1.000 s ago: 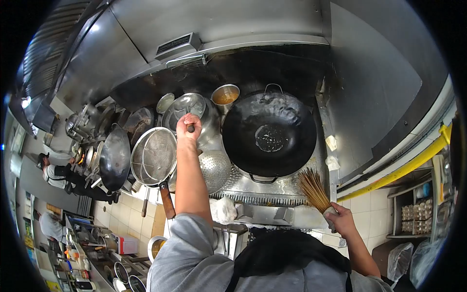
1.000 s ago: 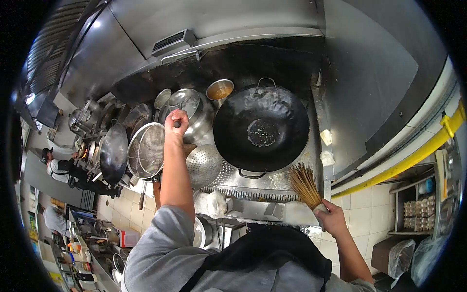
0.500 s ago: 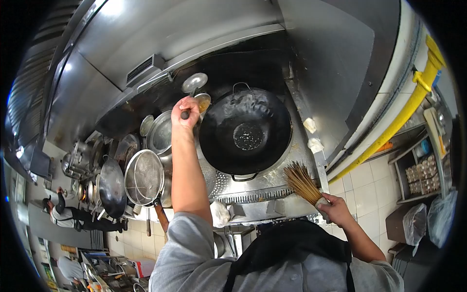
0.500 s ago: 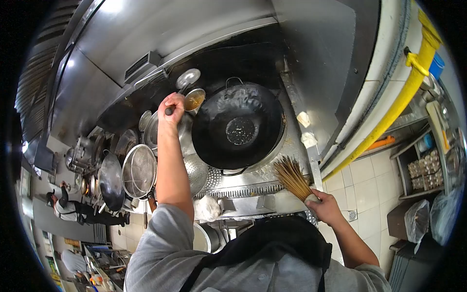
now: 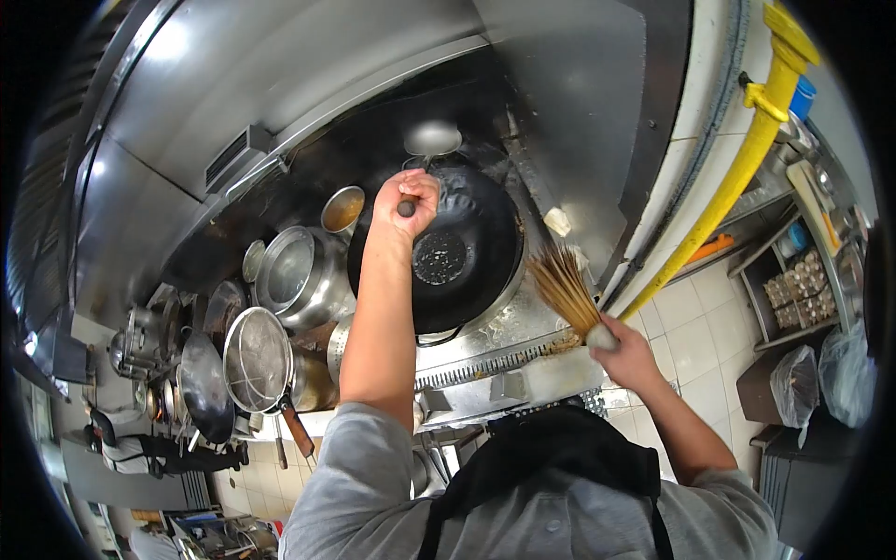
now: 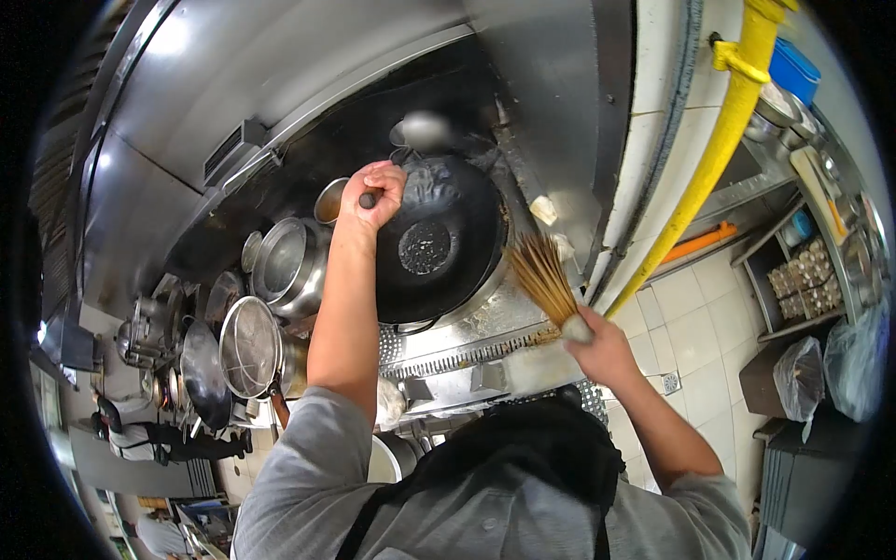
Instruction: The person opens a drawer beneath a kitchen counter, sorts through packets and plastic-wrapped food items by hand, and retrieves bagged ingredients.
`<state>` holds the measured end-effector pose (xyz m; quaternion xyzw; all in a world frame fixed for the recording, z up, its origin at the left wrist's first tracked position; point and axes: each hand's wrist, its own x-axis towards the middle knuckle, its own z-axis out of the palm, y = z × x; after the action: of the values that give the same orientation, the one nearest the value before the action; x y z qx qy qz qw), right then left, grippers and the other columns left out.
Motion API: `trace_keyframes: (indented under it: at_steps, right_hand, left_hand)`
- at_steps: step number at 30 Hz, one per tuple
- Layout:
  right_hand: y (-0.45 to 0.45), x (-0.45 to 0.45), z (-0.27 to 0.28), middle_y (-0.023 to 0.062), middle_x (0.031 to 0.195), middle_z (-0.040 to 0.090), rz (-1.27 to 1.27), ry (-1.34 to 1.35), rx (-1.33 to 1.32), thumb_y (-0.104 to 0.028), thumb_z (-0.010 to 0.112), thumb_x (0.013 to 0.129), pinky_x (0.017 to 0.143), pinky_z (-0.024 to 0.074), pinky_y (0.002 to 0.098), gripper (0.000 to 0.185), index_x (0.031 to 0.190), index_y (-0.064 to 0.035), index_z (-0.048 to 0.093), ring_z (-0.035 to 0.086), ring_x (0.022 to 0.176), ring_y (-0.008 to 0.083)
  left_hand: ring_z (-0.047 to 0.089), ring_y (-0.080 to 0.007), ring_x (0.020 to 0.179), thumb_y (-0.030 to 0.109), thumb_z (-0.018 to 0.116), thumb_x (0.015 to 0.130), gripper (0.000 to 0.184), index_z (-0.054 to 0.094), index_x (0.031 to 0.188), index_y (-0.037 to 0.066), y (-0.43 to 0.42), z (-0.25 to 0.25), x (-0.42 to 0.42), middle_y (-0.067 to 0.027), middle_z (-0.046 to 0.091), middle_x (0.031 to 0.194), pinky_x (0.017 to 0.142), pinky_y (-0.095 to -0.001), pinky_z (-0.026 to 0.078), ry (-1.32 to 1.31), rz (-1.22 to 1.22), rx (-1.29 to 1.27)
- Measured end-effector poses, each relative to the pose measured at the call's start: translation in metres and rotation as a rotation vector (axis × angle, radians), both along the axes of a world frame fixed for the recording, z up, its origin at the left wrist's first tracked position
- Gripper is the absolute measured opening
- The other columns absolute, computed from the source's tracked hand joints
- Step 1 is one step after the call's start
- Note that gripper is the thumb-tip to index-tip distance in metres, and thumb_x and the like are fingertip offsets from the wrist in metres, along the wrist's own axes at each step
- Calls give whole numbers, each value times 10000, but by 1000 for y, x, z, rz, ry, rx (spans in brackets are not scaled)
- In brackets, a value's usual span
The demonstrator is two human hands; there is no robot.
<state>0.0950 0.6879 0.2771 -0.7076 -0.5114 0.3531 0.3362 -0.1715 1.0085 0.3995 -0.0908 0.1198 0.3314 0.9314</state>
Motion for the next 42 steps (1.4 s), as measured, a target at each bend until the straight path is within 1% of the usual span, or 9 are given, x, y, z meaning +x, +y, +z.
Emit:
trace_keyframes:
  at_steps: [3,8,11,19,25,34,36,38,42]
  right_hand:
    - [72,4,-17,254,1056,621,42,-270,79,-227,635,760,846,499,360,614,1302,8,467,626,963,346]
    - [163,3,-22,198,909,634,-76,125,-145,-178,629,763,545,512,430,549,1273,-27,495,641,719,287]
    - [173,11,-34,136,848,529,-413,762,-291,-95,617,796,448,455,384,392,1169,-49,506,510,553,240]
    - [111,3,1,118,832,553,-290,838,-169,-108,594,834,413,440,360,404,1219,-28,505,534,556,225]
    - [53,12,-15,207,945,631,-50,171,-268,-163,650,767,431,489,344,669,1343,61,392,624,603,199]
    - [75,-12,-36,96,826,570,-278,682,-217,-131,618,837,407,454,337,603,1370,1,368,542,531,173]
    - [50,-22,-28,144,994,615,-273,604,-230,-174,641,823,469,510,332,572,1325,6,433,587,649,224]
    - [30,-26,-30,99,843,572,-139,505,-133,-98,636,826,409,455,328,659,1401,-16,326,538,531,170]
    - [17,-18,-2,121,853,616,-97,533,-319,-106,645,817,391,464,338,630,1376,-5,372,566,528,172]
  left_hand:
    - [412,-96,404,57,388,892,258,335,639,63,-6,-7,16,-8,369,533,381,-196,408,45,-38,19]
    - [398,-74,397,42,399,892,284,349,614,82,-15,-6,30,11,381,527,378,-179,400,110,-67,19]
    - [394,-59,396,44,414,887,273,364,622,88,-23,-8,33,26,381,531,383,-179,389,236,-103,96]
    - [380,-48,387,59,427,898,262,372,643,88,-40,-9,30,45,371,530,360,-172,344,497,-265,167]
    - [352,-40,382,66,455,881,284,365,619,132,-45,-23,35,63,359,505,358,-189,324,653,-285,287]
    - [357,-30,388,63,446,890,237,383,667,113,-53,-20,32,58,377,538,355,-178,326,646,-288,302]
    - [359,-28,388,70,437,899,227,390,680,103,-58,-20,25,58,378,545,354,-174,330,659,-291,304]
    - [364,-33,395,62,463,889,187,391,720,93,-58,-20,20,49,388,563,352,-185,334,759,-285,386]
    - [375,-46,406,61,504,867,117,414,792,70,-74,-13,8,33,403,583,347,-199,332,1190,-200,695]
